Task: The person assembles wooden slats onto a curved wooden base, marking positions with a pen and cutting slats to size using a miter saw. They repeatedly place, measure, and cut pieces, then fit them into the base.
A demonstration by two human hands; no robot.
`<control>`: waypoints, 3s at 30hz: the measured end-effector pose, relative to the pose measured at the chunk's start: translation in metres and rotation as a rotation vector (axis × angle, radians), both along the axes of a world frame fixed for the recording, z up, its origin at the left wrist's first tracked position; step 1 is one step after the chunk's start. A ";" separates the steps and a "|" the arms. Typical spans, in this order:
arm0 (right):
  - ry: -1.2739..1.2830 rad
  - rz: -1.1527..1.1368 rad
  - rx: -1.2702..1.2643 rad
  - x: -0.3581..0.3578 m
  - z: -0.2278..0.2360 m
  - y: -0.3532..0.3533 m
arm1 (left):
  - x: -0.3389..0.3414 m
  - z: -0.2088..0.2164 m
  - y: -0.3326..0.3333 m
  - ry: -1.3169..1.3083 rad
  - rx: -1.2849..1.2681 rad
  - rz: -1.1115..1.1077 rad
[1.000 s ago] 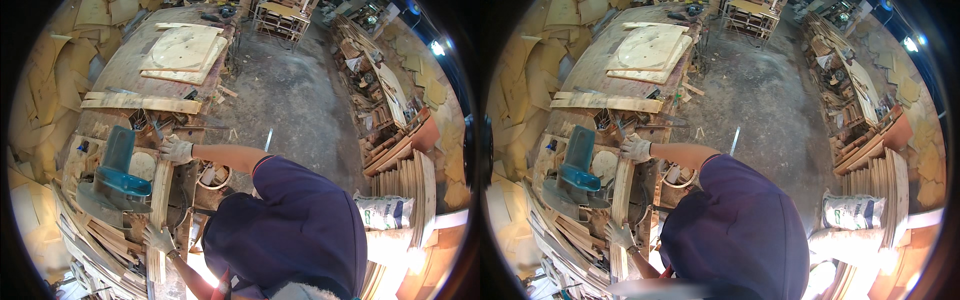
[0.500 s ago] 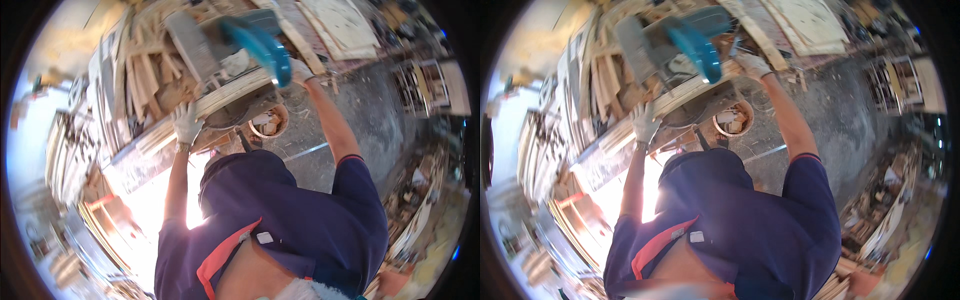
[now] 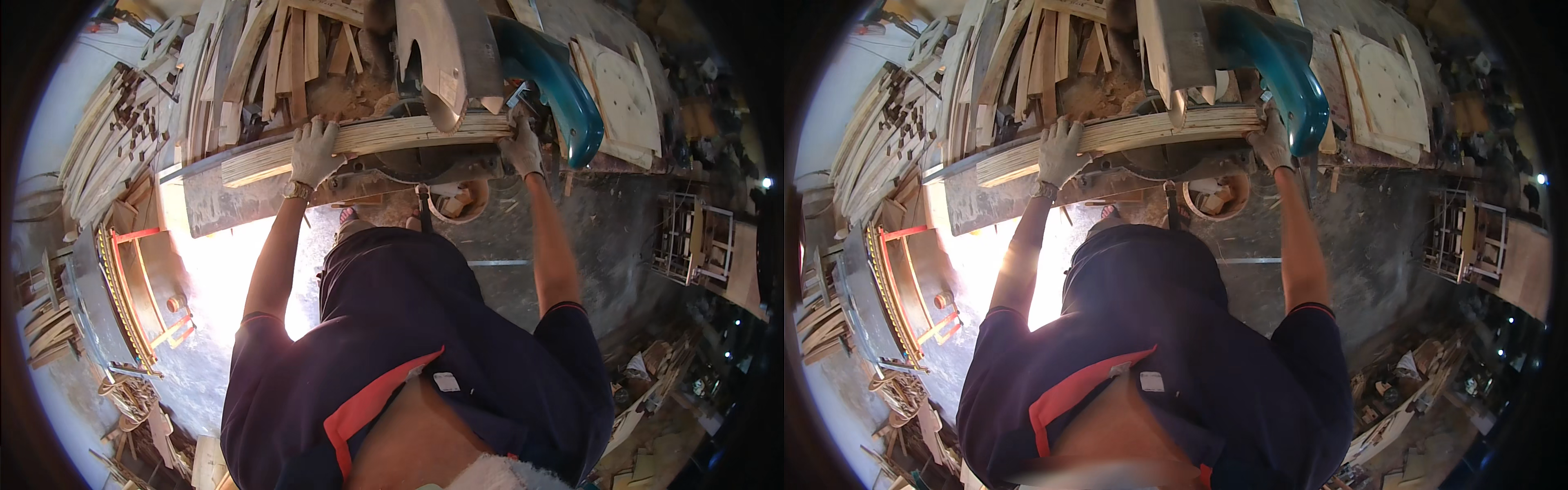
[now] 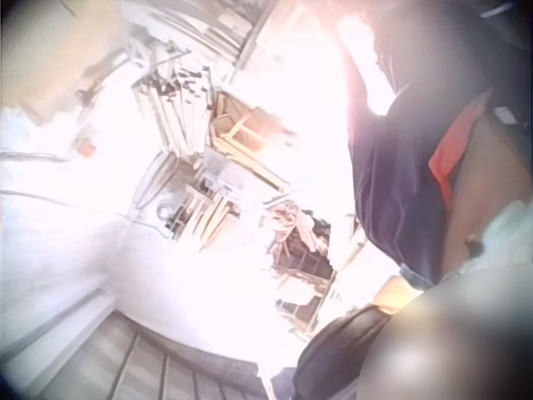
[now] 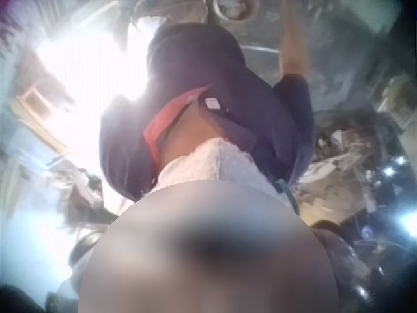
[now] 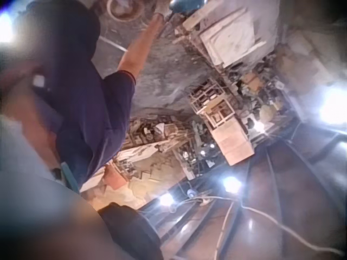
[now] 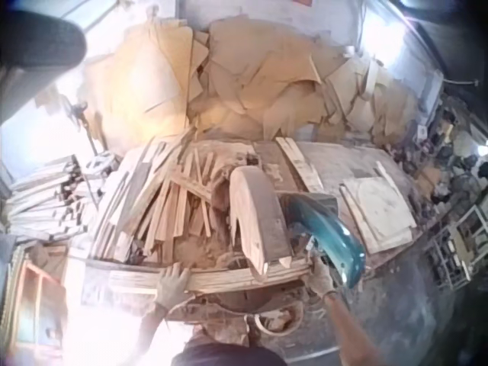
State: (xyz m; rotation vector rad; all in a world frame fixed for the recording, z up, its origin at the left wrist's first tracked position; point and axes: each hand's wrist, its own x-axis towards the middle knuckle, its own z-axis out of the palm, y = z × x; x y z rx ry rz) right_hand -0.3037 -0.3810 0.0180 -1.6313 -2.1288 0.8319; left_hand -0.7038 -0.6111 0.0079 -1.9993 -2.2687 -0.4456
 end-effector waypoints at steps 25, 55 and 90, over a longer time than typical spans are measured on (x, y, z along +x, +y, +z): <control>0.001 0.415 0.272 -0.056 0.338 -0.052 | -0.015 -0.006 0.010 -0.180 -0.120 -0.072; -0.380 -0.027 -0.239 -0.103 0.348 -0.029 | -0.014 -0.023 0.015 -0.371 -0.113 -0.105; 0.813 -0.257 -1.023 -0.030 0.005 -0.244 | 0.081 0.060 -0.124 -0.288 -0.324 0.058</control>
